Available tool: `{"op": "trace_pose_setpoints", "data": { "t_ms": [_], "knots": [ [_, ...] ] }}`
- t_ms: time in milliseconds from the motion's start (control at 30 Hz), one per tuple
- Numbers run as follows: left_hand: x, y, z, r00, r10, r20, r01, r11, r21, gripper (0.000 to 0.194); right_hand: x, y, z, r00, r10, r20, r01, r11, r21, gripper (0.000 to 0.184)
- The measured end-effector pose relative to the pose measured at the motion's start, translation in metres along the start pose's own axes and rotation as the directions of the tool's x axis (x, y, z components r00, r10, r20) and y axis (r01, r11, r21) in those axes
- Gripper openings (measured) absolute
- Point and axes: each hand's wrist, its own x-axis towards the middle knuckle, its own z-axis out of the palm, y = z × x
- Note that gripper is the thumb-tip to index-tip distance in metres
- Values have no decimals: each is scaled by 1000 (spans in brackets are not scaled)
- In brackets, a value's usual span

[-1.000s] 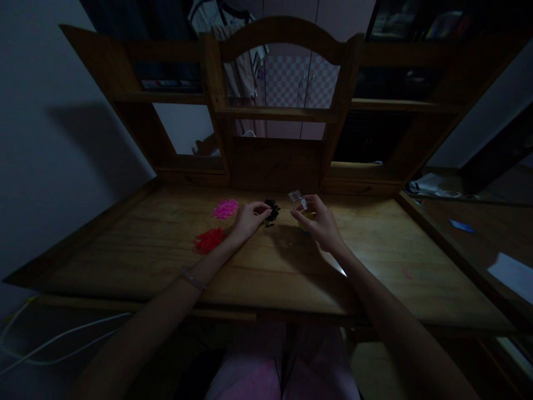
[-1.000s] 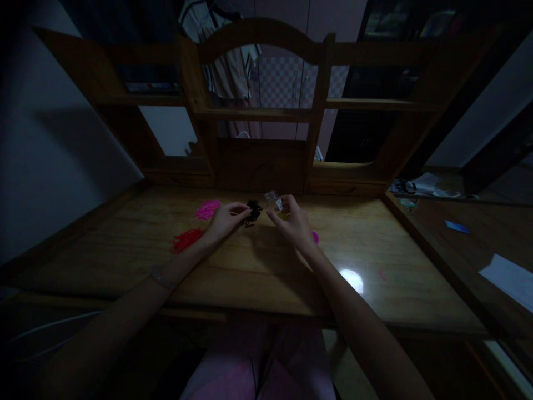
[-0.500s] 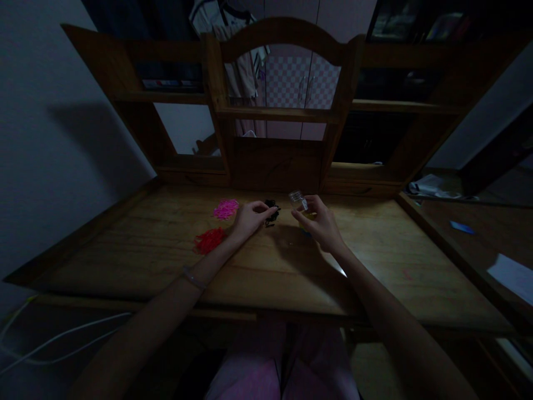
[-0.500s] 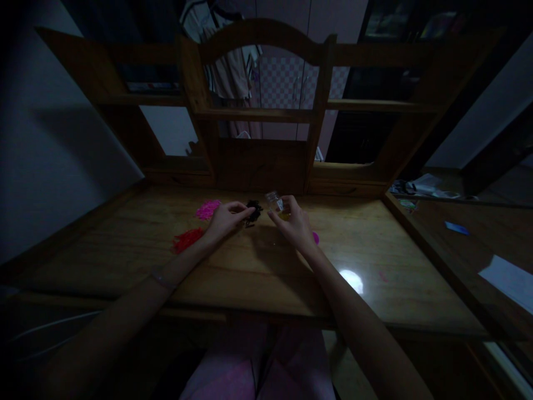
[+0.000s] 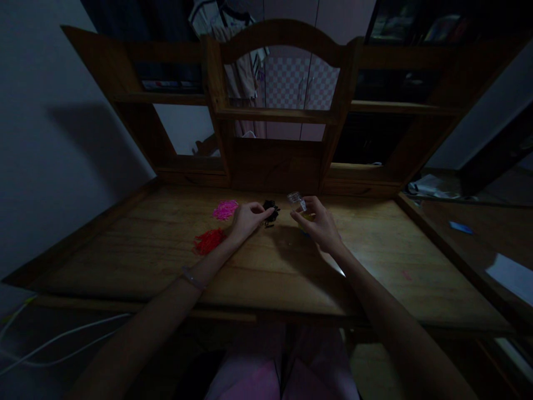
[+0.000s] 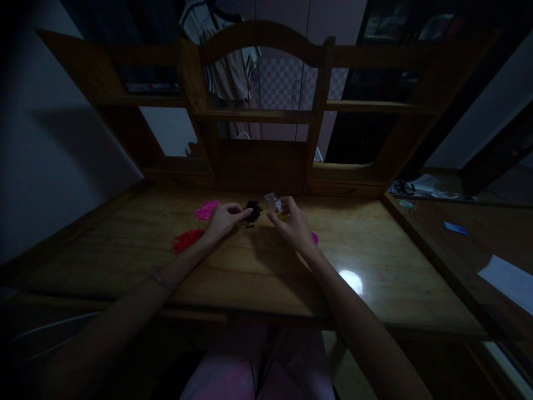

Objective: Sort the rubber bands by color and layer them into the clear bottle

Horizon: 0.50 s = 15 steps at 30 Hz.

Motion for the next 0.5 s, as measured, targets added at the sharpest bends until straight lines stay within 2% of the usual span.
{"op": "trace_pose_setpoints", "data": {
  "t_ms": [100, 367, 500],
  "knots": [
    [1, -3, 1, 1000, -7, -7, 7, 1000, 16, 36, 0, 0, 0, 1000, -5, 0, 5, 1000, -6, 36],
    [1, -5, -1, 997, 68, 29, -70, 994, 79, 27, 0, -2, -1, 997, -60, -49, 54, 993, -107, 35],
    [4, -3, -3, 996, 78, 38, -82, 991, 103, 26, 0, -1, 1, 997, -56, -56, 52, 996, -67, 37]
  ]
}}
